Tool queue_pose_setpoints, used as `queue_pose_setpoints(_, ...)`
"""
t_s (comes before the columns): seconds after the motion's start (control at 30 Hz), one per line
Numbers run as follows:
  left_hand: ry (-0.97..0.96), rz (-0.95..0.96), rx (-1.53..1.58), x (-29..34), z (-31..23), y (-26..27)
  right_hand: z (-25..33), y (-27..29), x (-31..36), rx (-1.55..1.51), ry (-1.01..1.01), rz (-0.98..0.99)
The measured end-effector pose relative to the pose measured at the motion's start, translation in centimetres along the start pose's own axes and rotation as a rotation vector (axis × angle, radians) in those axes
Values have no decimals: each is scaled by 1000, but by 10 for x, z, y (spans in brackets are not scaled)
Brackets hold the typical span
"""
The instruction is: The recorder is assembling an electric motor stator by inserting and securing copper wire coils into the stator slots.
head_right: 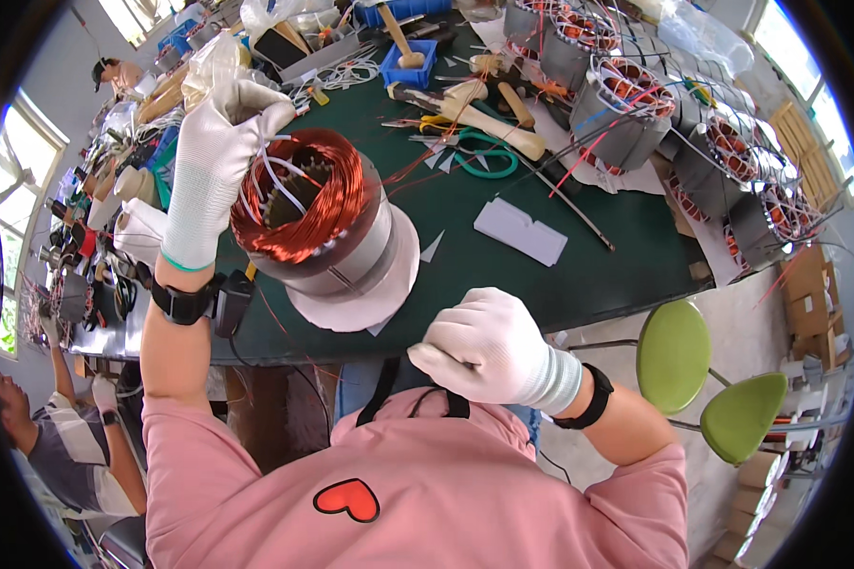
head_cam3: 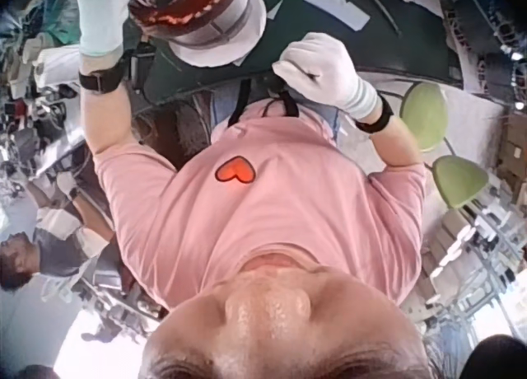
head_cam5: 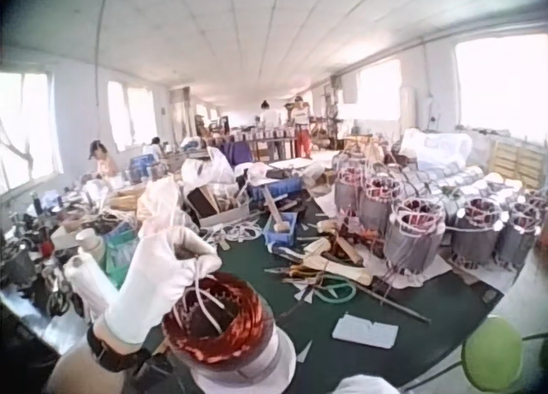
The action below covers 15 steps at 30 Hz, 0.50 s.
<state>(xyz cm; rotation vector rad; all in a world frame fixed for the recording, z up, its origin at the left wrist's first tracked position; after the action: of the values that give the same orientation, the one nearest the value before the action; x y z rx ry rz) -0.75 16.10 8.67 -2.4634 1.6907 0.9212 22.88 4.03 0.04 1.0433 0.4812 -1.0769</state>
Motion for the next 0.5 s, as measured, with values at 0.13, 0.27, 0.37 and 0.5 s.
queue_pose_setpoints(0.13, -326, -220, -182, 34, -38, 46, -30, 4, 27, -138, -423, -28)
queue_pose_setpoints(0.27, -446, -301, -173, 113, -33, 61, -84, -1, 42, -311, -875, -148)
queue_pose_setpoints(0.37, -770, -89, -683, 126, -50, -11, -114, -25, -5, -599, -913, -237)
queue_pose_setpoints(0.5, -512, 81, -804, 103, -17, -25, -108, -26, -48, -825, -943, -405)
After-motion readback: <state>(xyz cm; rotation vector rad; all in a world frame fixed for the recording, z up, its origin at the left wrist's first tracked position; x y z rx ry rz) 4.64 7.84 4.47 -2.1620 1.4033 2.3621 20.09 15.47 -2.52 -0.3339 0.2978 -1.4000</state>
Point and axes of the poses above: each hand's wrist, its own x-axis away from the middle knuckle, its own y-axis out of the back of the hand, z = x × y, the point moved 10 cm from there along -x, towards the middle knuckle, and after that the axes turned 14 degrees about -z, right-handed, at the moved point
